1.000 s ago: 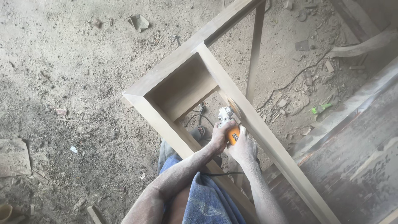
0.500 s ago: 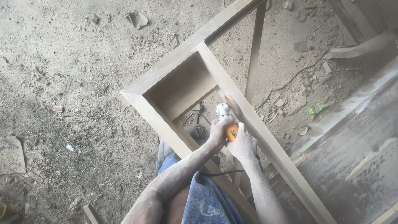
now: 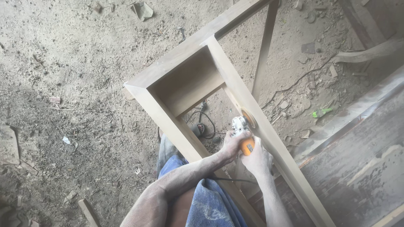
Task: The person uses an electric sander to smooth the surfaces of a wooden frame. They move the sander along the edges and inner corners of the frame, generating sawdust as they work.
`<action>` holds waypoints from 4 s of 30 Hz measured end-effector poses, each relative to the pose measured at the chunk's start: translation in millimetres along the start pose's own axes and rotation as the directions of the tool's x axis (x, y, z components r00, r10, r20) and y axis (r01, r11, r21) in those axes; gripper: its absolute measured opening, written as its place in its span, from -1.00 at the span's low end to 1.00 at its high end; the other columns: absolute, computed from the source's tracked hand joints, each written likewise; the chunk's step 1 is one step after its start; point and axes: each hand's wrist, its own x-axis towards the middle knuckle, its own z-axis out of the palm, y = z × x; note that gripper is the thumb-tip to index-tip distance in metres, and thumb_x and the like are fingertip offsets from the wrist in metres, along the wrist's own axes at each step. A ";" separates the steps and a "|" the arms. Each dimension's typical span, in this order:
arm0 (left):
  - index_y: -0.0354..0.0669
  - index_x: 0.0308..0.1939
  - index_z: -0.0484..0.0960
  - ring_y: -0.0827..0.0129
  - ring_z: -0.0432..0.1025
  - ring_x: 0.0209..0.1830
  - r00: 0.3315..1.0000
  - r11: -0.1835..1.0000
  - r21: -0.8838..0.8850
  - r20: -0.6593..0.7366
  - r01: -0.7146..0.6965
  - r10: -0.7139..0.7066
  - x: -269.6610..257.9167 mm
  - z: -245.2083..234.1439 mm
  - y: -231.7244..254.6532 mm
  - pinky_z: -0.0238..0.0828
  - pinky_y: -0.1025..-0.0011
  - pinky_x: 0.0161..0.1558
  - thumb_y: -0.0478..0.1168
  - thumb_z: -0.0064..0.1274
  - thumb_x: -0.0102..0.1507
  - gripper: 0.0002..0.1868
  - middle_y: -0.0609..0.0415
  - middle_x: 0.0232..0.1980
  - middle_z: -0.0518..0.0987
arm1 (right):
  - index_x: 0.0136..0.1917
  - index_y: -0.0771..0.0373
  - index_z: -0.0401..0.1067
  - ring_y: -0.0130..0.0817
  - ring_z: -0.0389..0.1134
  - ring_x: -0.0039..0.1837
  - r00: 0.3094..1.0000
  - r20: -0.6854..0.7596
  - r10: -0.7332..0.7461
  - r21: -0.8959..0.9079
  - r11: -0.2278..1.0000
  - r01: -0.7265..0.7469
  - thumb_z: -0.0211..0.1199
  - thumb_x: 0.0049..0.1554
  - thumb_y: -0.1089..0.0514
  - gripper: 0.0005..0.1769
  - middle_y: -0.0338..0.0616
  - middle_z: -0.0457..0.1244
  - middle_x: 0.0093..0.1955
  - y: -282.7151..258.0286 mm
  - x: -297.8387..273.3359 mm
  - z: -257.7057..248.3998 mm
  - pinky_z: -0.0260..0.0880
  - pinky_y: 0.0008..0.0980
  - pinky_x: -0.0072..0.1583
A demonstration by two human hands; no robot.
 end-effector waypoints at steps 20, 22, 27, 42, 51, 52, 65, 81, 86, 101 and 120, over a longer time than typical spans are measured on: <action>-0.45 0.14 0.28 0.25 0.55 -0.11 0.970 0.971 -0.011 0.042 -0.240 0.240 12.9 -2.9 61.6 0.60 0.24 0.00 -0.13 0.37 0.07 -0.25 -0.18 -0.05 0.54 | 0.43 0.13 0.12 -0.02 0.45 0.19 0.996 0.025 -0.082 -0.018 0.996 0.083 0.47 -0.10 -0.08 -0.07 0.07 0.39 0.10 -48.1 35.2 -18.3 0.40 -0.07 0.26; -0.47 0.11 0.32 0.26 0.56 -0.17 0.963 0.964 -0.008 0.045 -0.264 0.264 14.1 -4.6 64.3 0.61 0.25 -0.05 -0.13 0.37 0.09 -0.29 -0.18 -0.08 0.56 | 0.43 0.14 0.12 -0.01 0.45 0.18 0.996 0.023 -0.084 -0.021 0.996 0.085 0.47 -0.09 -0.08 -0.07 0.08 0.39 0.09 -52.8 37.0 -19.1 0.40 -0.06 0.26; -0.39 0.07 0.34 0.30 0.56 -0.19 0.954 0.954 -0.003 0.001 -0.301 0.301 25.4 -8.9 70.2 0.59 0.32 -0.06 -0.14 0.34 0.09 -0.36 -0.14 -0.10 0.57 | 0.41 0.15 0.13 0.01 0.44 0.20 0.994 0.014 -0.105 -0.017 0.994 0.106 0.47 -0.07 -0.08 -0.10 0.09 0.38 0.11 -60.8 43.5 -19.1 0.39 -0.04 0.27; -0.44 -0.10 0.62 0.31 0.57 -0.26 0.917 0.919 0.069 0.124 -0.389 0.379 14.2 -10.4 89.3 0.56 0.34 -0.10 -0.14 0.26 0.19 -0.61 -0.12 -0.19 0.64 | 0.41 0.15 0.13 0.01 0.44 0.20 0.992 -0.001 -0.127 -0.009 0.992 0.127 0.49 -0.12 -0.06 -0.07 0.07 0.38 0.12 -68.5 48.3 -19.2 0.41 -0.06 0.26; -0.44 0.03 0.36 0.30 0.57 -0.17 0.962 0.960 0.076 -0.027 -0.268 0.271 11.3 -0.4 44.8 0.59 0.34 -0.07 -0.14 0.34 0.10 -0.39 -0.13 -0.10 0.58 | 0.43 0.13 0.12 -0.02 0.42 0.22 0.998 0.024 -0.056 -0.059 0.997 0.057 0.49 -0.11 -0.07 -0.05 0.07 0.36 0.14 -37.0 29.3 -11.7 0.38 -0.06 0.28; -0.43 0.05 0.33 0.30 0.57 -0.16 0.962 0.960 0.084 -0.043 -0.266 0.270 12.6 0.1 44.3 0.59 0.34 -0.06 -0.13 0.34 0.09 -0.35 -0.14 -0.09 0.56 | 0.42 0.12 0.12 -0.01 0.42 0.22 0.998 0.017 -0.059 -0.057 0.997 0.060 0.50 -0.12 -0.08 -0.06 0.07 0.36 0.15 -36.3 28.3 -12.2 0.37 -0.05 0.28; -0.43 0.03 0.37 0.30 0.57 -0.18 0.942 0.938 0.146 -0.074 -0.314 0.327 15.4 -1.6 106.4 0.60 0.33 -0.09 -0.08 0.33 0.08 -0.35 -0.14 -0.11 0.58 | 0.40 0.13 0.12 0.02 0.43 0.20 0.993 -0.001 -0.114 -0.033 0.993 0.114 0.48 -0.12 -0.04 -0.09 0.09 0.37 0.12 -81.4 50.3 -30.7 0.38 -0.04 0.27; -0.41 0.04 0.30 0.28 0.57 -0.14 0.939 0.933 0.183 -0.098 -0.310 0.331 0.4 6.0 86.7 0.61 0.38 -0.09 -0.11 0.34 0.09 -0.34 -0.17 -0.07 0.56 | 0.42 0.12 0.12 0.02 0.43 0.21 0.996 0.010 -0.085 -0.007 0.996 0.085 0.45 -0.09 -0.06 -0.11 0.09 0.38 0.12 -73.2 33.1 -38.1 0.40 -0.04 0.27; -0.42 -0.03 0.44 0.33 0.57 -0.17 0.923 0.918 0.137 -0.052 -0.372 0.381 -3.7 8.4 112.6 0.60 0.39 -0.11 -0.12 0.33 0.10 -0.45 -0.14 -0.11 0.59 | 0.41 0.12 0.12 0.00 0.43 0.22 0.995 0.024 -0.094 -0.040 0.995 0.094 0.46 -0.11 -0.04 -0.09 0.07 0.38 0.12 -93.7 33.9 -49.6 0.39 -0.06 0.29; -0.47 -0.10 0.58 0.41 0.55 -0.31 0.916 0.913 0.085 0.011 -0.400 0.400 1.0 1.2 164.0 0.54 0.41 -0.23 -0.13 0.29 0.14 -0.55 -0.05 -0.21 0.64 | 0.35 0.13 0.17 0.03 0.43 0.22 0.992 -0.006 -0.127 -0.023 0.992 0.127 0.43 -0.07 -0.08 -0.19 0.08 0.40 0.10 -134.2 51.4 -60.4 0.39 -0.03 0.27; -0.50 -0.06 0.57 0.33 0.57 -0.30 0.920 0.916 0.087 0.006 -0.392 0.393 20.5 -17.3 205.2 0.56 0.38 -0.23 -0.10 0.28 0.12 -0.49 -0.09 -0.20 0.64 | 0.31 0.14 0.16 0.01 0.46 0.17 0.984 -0.016 -0.179 -0.016 0.984 0.178 0.45 -0.08 -0.02 -0.22 0.06 0.39 0.05 -172.7 72.9 -63.7 0.41 -0.02 0.25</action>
